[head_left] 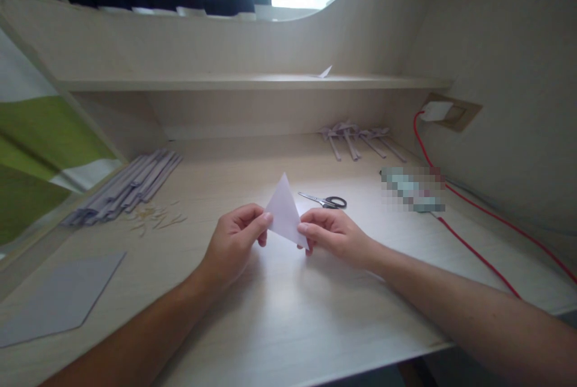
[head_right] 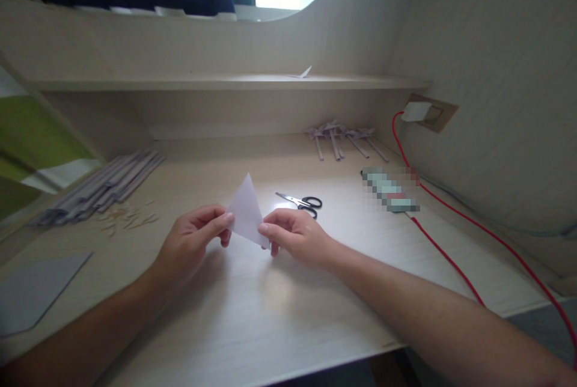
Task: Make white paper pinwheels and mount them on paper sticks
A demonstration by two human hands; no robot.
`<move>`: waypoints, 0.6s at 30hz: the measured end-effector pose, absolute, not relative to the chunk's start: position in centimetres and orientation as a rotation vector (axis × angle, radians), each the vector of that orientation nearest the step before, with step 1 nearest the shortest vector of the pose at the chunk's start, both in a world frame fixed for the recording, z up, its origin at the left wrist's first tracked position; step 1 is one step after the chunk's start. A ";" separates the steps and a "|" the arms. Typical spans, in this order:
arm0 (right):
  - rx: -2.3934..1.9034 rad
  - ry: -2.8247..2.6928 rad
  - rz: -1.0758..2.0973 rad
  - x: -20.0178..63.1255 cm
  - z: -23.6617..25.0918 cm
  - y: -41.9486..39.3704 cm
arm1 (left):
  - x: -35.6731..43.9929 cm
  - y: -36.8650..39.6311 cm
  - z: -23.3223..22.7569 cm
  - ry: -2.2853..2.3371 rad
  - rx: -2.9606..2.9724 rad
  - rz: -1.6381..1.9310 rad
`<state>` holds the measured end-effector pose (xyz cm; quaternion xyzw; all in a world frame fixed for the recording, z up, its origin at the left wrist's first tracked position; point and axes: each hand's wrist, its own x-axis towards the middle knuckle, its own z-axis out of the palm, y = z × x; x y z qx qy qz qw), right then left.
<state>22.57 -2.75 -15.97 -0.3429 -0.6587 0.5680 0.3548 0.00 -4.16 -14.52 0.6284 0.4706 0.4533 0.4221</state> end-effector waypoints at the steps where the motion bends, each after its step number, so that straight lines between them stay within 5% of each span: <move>1: -0.883 -1.664 1.449 22.5 -16.1 -2.6 | 0.1 -4.2 -14.6 1.169 1.584 1.113; 18: -0.891 -1.421 1.864 22.4 -15.6 -2.4 | -0.2 -4.3 -15.1 0.920 1.328 1.227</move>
